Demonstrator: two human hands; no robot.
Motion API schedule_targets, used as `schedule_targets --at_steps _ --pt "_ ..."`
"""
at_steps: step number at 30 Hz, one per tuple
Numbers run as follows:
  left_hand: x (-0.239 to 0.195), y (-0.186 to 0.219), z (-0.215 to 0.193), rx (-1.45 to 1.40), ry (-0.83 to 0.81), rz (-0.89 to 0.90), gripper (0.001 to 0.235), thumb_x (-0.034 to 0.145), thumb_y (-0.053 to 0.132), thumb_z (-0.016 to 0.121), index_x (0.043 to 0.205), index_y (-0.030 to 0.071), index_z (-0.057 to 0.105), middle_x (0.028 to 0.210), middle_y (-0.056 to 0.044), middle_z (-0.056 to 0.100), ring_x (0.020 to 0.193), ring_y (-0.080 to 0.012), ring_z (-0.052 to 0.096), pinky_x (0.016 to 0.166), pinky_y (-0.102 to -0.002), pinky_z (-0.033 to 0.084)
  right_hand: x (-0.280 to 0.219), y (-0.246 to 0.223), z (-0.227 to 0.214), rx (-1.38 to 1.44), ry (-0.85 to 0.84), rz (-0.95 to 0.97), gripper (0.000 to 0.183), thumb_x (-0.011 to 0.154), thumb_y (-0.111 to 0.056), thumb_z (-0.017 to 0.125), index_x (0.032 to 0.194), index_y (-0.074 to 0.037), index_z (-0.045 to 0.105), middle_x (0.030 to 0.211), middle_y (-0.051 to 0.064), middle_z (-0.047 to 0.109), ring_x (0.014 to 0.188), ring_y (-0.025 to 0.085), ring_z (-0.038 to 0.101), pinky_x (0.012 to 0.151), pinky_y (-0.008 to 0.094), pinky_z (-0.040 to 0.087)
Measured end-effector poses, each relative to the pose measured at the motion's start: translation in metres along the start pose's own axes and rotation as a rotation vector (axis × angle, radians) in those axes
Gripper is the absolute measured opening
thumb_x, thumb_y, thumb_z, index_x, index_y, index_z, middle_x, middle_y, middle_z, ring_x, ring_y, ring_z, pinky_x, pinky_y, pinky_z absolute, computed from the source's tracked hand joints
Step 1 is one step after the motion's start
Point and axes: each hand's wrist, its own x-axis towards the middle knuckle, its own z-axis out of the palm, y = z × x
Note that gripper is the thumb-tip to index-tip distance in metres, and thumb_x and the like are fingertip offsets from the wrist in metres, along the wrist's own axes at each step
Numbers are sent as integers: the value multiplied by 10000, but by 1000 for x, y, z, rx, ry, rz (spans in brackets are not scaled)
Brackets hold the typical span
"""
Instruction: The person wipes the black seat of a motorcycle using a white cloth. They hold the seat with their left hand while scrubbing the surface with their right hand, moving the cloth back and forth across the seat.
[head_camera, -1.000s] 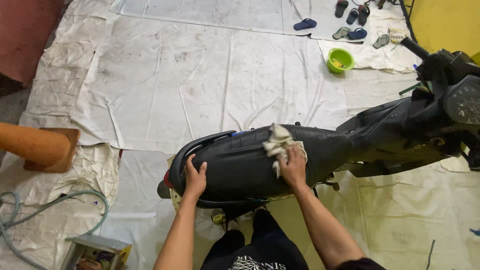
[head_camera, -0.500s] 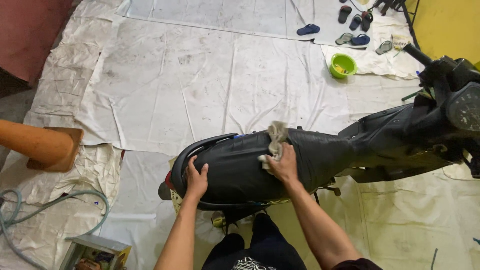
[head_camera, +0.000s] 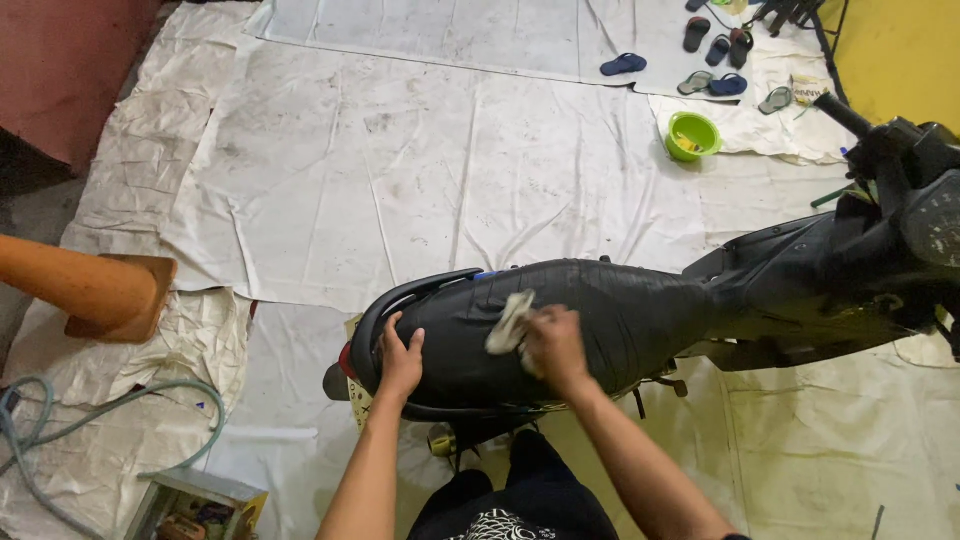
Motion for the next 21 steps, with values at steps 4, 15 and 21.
schedule_targets --at_steps 4,15,21 --pt "2 -8 1 -43 -22 -23 601 1048 319 570 1579 181 325 1534 -291 357 1500 -474 287 1239 -602 200 10 41 18 -247 12 357 380 708 -288 741 1076 -224 674 1060 71 539 930 378 575 714 488 523" --pt "-7 10 -4 -166 -57 -91 627 1033 253 563 1599 239 296 1595 -261 250 1535 -459 216 1241 -611 228 -4 -125 -24 579 -589 221 373 757 -257 736 1127 -214 725 1034 133 706 1013 409 684 843 487 528" --pt "-1 5 -2 -145 -25 -41 648 1000 216 592 1590 167 329 1556 -314 294 1515 -511 232 1240 -623 228 7 -32 -31 -311 -161 230 458 757 -624 758 1167 -424 717 1450 33 489 1313 370 462 973 533 427"
